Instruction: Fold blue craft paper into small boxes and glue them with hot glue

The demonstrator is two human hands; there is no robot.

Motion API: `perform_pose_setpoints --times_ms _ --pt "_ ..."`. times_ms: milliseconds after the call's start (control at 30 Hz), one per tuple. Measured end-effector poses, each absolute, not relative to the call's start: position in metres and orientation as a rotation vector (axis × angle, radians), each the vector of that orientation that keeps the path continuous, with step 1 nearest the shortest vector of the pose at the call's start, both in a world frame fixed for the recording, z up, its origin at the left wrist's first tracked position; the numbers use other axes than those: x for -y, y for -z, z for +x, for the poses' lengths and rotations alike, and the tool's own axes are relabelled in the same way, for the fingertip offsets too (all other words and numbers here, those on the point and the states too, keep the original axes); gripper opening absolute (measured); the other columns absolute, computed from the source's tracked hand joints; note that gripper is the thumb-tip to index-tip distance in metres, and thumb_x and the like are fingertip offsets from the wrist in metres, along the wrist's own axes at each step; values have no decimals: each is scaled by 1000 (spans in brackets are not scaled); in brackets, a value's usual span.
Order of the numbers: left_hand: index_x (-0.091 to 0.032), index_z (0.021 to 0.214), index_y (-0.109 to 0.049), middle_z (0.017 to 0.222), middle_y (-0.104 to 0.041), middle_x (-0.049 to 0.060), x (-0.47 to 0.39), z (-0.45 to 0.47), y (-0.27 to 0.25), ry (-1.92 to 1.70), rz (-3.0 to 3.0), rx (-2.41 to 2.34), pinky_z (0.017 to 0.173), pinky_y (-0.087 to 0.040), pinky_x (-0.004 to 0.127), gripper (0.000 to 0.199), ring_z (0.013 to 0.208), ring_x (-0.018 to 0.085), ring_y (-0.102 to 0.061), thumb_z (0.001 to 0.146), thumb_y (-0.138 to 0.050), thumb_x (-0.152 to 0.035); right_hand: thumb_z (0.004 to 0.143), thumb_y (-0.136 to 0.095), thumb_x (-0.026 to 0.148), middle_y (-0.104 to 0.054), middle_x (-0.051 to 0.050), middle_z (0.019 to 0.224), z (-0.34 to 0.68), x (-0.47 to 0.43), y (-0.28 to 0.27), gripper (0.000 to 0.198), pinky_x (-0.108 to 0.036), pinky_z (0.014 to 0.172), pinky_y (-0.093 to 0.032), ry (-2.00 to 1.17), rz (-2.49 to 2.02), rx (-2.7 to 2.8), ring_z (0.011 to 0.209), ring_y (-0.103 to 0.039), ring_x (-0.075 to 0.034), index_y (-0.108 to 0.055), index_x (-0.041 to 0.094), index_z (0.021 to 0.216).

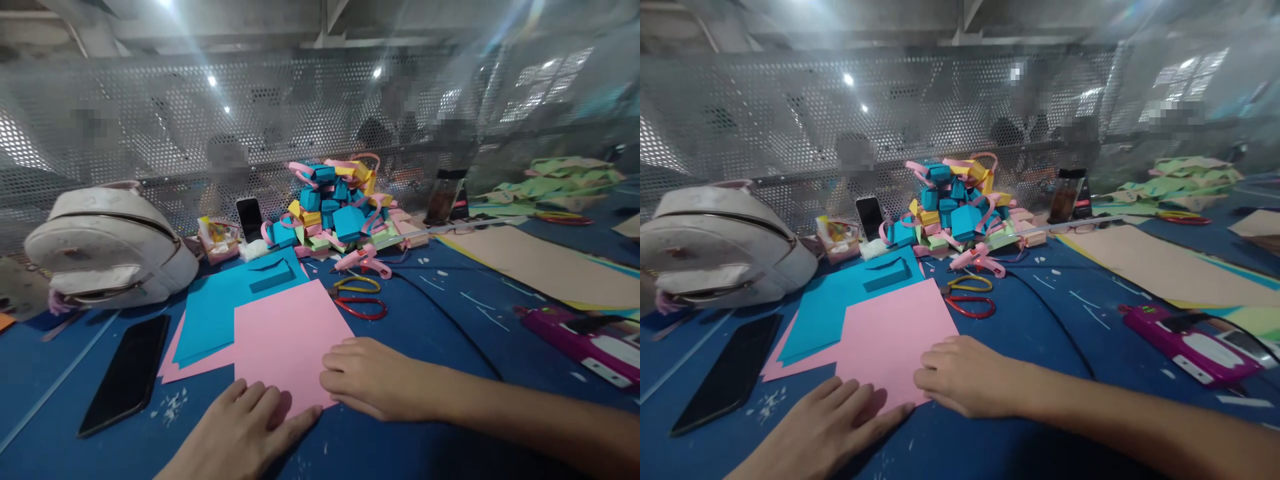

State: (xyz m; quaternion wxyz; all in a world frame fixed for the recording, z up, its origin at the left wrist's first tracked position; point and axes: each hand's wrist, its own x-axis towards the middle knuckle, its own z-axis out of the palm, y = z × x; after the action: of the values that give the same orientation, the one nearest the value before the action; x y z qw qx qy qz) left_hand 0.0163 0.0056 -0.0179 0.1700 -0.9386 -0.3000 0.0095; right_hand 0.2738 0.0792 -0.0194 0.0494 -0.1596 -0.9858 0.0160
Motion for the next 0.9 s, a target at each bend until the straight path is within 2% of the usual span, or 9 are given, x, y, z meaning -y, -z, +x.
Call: perform_pose_setpoints --times_ms 133,367,633,900 --pt "-31 144 -39 98 -67 4 -5 21 8 -62 -2714 861 64 -42 33 68 76 23 -61 83 -64 -12 92 -59 22 -63 -1 85 273 -75 14 6 -28 64 -37 -16 -462 3007 76 -57 -17 -56 19 89" --pt "-32 140 -44 99 -68 4 -1 35 0 -35 -2676 863 64 -45 32 61 77 23 -62 85 -66 -15 93 -58 23 -64 -2 85 273 -70 9 7 -28 65 -37 16 -460 3005 77 -58 -18 -57 19 89" --pt "-28 140 -45 107 -68 5 10 34 4 1 -2661 874 68 -47 33 48 84 22 -63 93 -56 -22 94 -58 24 -64 -2 85 273 -68 10 8 -28 64 -35 67 -422 3010 77 -57 -17 -55 18 89" --pt "-24 130 -53 107 -69 6 20 29 0 23 -2625 891 66 -50 32 38 84 22 -64 93 -51 -17 97 -53 24 -64 -1 85 274 -64 10 10 -27 64 -35 85 -424 2996 76 -57 -16 -55 19 89"
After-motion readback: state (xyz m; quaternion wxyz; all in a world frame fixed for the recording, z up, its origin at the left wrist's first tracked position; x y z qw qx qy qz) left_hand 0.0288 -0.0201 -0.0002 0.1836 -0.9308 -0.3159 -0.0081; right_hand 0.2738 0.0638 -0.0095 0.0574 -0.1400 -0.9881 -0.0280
